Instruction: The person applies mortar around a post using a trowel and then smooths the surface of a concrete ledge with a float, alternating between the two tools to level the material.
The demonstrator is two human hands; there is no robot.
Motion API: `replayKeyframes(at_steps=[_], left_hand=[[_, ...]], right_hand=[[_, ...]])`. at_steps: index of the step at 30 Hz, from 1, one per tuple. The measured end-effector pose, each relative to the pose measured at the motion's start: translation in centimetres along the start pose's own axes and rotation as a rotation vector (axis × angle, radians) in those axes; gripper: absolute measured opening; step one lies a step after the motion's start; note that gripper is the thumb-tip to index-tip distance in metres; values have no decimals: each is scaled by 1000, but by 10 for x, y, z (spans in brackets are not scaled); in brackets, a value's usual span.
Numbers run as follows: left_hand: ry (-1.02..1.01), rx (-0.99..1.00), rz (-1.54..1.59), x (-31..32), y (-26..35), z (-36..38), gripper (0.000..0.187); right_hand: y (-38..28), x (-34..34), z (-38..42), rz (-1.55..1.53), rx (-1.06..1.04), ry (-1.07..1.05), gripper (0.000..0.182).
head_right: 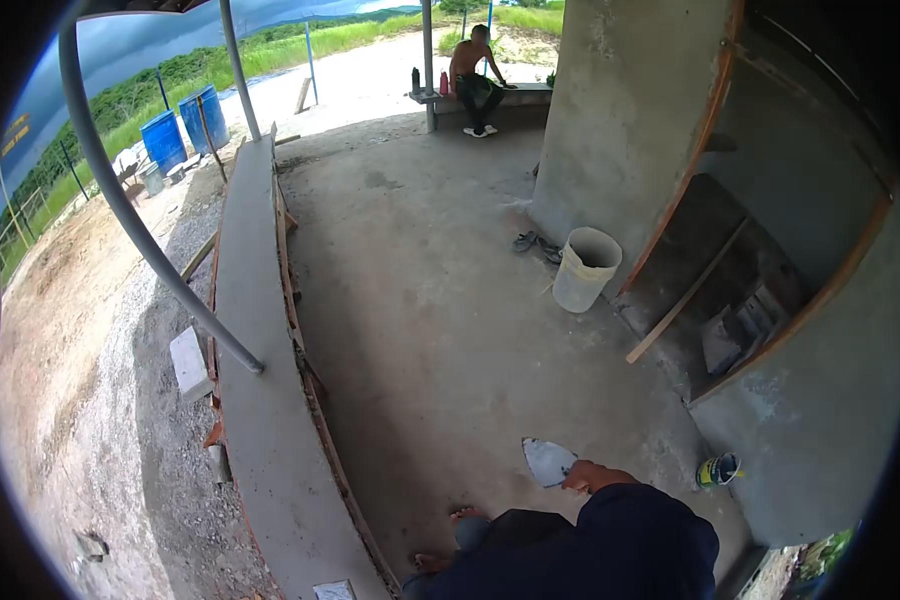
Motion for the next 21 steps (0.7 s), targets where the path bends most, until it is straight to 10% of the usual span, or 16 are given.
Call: replayKeyframes(at_steps=[8,17,21], left_hand=[[34,129,140,-63,126,24,58],[24,120,136,-66,131,36,55],[10,107,135,-61,127,39,53]], right_hand=[[-35,12,7,179,-118,-72,45],[-100,-37,-1,-58,-309,54,44],[-42,-23,-129,-97,-84,-138,50]])
Point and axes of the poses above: each hand's wrist, its own z-axis away from the middle knuckle, its own x-axis out of the palm, y = z × x, the point moved 10 cm from there along -z, towards the middle knuckle, and after that the axes turned 10 degrees about -z, right-handed, at the moved point
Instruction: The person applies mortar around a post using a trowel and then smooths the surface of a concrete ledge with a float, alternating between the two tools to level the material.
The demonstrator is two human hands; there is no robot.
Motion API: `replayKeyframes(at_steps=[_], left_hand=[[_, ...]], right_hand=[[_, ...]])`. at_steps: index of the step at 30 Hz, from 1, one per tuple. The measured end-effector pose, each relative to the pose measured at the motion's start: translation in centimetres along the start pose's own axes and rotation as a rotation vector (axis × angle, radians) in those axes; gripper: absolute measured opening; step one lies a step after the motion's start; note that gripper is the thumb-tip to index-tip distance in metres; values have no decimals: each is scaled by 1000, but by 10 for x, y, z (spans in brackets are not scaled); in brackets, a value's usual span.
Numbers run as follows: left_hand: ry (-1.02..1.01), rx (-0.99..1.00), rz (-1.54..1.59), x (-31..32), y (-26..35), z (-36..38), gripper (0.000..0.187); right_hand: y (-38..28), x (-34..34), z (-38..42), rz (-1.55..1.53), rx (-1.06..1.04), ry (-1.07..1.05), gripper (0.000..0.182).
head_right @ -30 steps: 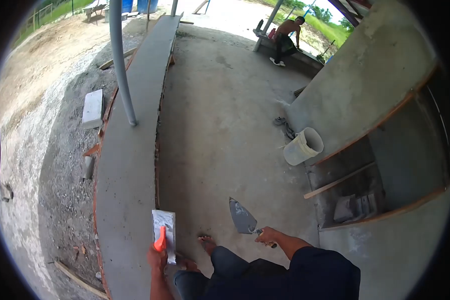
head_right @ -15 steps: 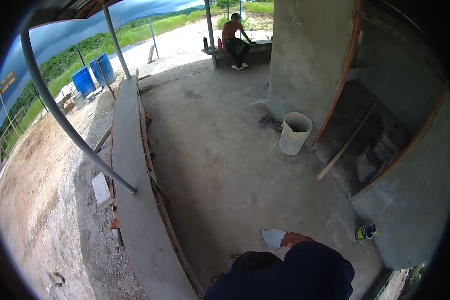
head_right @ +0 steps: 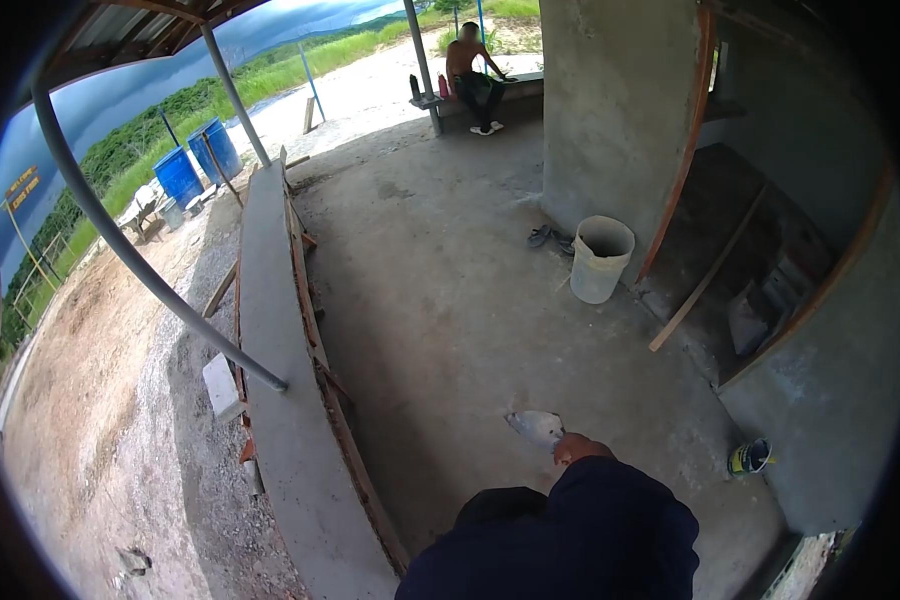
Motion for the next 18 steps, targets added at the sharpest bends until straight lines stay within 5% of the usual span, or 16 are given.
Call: replayKeyframes(at_steps=[7,18], left_hand=[[-6,-19,11,2,2,7,51],[-23,-34,16,8,14,13,48]], right_hand=[[38,-25,38,315,34,-49,41],[-7,37,55,471,-203,-242,32]])
Point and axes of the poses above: each hand's wrist, its own z-axis away from the middle knuckle, its own x-axis out of the palm, y = z × x, the point moved 10 cm from there along -z, towards the middle knuckle, and after that the axes turned 10 degrees about -z, right-handed, at the moved point
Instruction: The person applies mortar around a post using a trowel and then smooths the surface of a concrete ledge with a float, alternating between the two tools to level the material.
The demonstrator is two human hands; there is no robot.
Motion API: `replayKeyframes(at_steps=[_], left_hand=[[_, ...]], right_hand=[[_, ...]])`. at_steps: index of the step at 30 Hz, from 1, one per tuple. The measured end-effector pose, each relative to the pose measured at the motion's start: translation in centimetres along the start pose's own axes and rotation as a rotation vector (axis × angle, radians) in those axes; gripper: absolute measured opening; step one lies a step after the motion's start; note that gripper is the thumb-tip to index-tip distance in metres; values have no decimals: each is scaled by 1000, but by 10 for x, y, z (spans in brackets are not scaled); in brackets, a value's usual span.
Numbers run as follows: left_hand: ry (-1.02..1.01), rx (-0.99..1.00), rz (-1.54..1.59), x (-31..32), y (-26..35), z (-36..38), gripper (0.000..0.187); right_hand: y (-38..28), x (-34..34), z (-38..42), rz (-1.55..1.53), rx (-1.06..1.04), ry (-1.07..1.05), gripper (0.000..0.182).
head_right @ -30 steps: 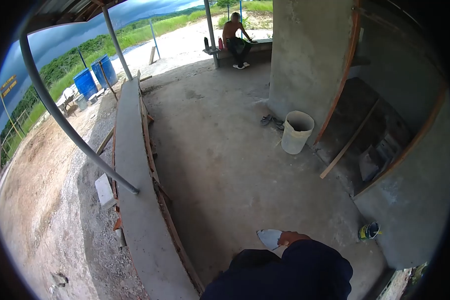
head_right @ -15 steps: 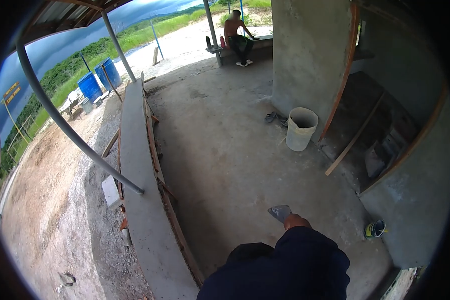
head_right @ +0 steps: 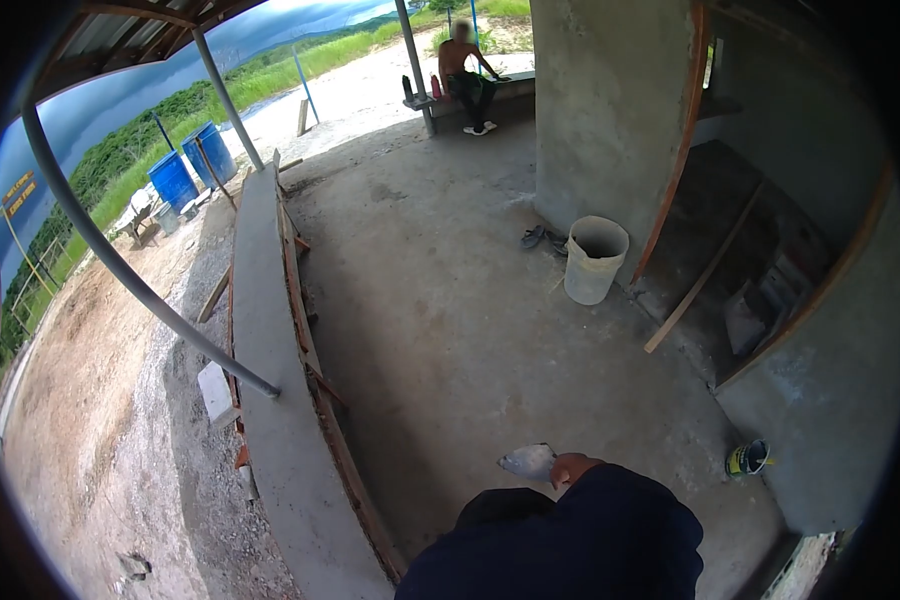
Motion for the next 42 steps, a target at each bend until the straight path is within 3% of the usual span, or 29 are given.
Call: replayKeyframes(at_steps=[3,6,9,12,18,23,27,36,40,41,42], left_hand=[[-7,-8,8,3,0,1,47],[-11,-12,22,6,-3,3,46],[-18,-10,28,10,-6,4,45],[-18,-5,39,14,-13,6,44],[-20,1,78,21,-35,13,43],[-21,-19,133,28,-68,22,41],[-30,-60,172,45,-103,30,41],[-106,-262,287,130,-229,58,39],[-105,-459,460,261,-342,137,38],[-56,-487,526,272,-347,161,38],[38,-501,651,226,-321,177,35]], right_hand=[[15,8,-19,5,88,-87,27],[21,4,-13,13,53,-43,22],[37,-1,-4,-111,169,79,18],[51,10,-18,-231,167,87,25],[17,26,19,98,213,0,49],[-20,39,28,315,138,-72,35],[-14,50,31,-27,178,45,23],[5,71,23,-22,233,24,23],[-22,61,88,63,288,64,18],[-27,63,95,146,323,50,17],[-24,62,88,177,292,68,16]])
Point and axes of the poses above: each hand's wrist, its own z-axis away from the middle knuckle, its own x-axis out of the palm, y = z × x, the point moved 10 cm from there along -z, towards the middle knuckle, and after that the axes turned 10 degrees about -z, right-handed, at the moved point
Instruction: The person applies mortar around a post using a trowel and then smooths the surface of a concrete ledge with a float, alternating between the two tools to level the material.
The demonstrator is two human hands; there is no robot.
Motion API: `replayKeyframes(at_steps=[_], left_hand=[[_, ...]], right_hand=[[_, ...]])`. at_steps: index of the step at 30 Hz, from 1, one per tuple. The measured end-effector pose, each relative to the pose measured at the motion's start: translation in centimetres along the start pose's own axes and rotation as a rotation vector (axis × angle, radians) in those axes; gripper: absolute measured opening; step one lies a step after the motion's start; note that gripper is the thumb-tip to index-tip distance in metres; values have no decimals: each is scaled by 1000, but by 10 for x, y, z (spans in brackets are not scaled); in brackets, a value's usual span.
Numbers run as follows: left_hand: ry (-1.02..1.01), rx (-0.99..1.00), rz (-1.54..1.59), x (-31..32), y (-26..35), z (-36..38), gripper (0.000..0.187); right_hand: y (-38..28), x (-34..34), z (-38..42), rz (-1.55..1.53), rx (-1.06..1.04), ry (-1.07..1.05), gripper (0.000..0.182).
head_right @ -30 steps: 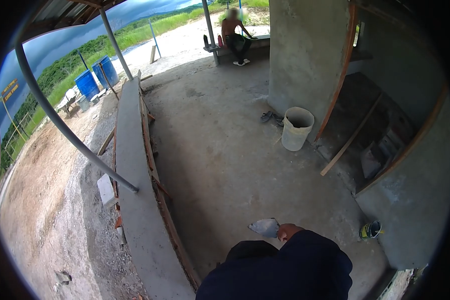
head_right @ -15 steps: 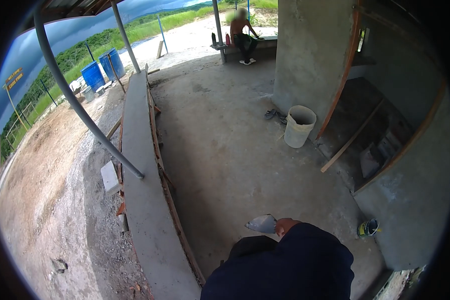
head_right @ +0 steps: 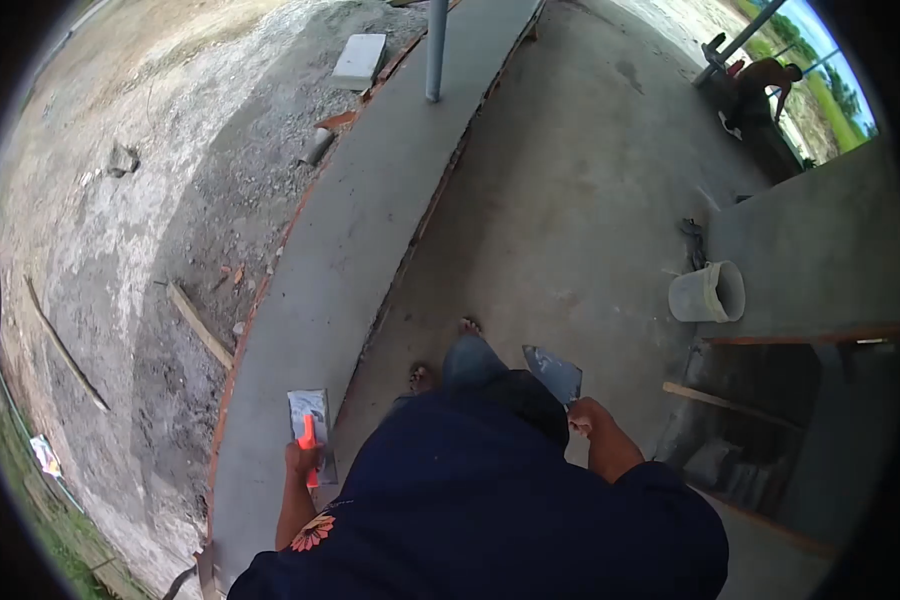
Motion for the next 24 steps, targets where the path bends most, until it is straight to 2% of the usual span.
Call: replayKeyframes(at_steps=[1,2,5,6,10,12,14,16,21,24], left_hand=[[38,77,57,-32,57,41,33],[98,64,167,-43,72,50,32],[250,243,-180,-56,101,31,43],[213,192,-180,-56,110,29,42],[181,79,-228,-22,147,-3,32],[128,75,-308,2,171,-29,30],[86,111,-378,24,196,-59,29],[60,155,-423,34,214,-81,27],[120,190,-516,10,242,-139,23],[201,166,-522,-25,256,-167,22]], right_hand=[[6,-11,-11,-4,-43,43,14],[12,-26,-19,-34,-92,94,13],[22,-44,-57,94,-209,6,12],[23,-51,-60,119,-220,-19,13],[-15,-90,-27,137,-154,-67,16],[-42,-103,-12,18,-73,1,17],[-58,-115,7,-201,68,168,18],[-69,-117,11,-207,82,169,19],[-67,-119,-14,-128,105,64,21],[-66,-113,-22,-123,176,88,18]])
Point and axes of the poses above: each hand's wrist, its own z-axis away from the middle knuckle, its own x-axis out of the palm, y = z × x, the point moved 10 cm from there along -z, towards the middle knuckle, and after that the axes turned 10 degrees about -z, right-handed, at the moved point
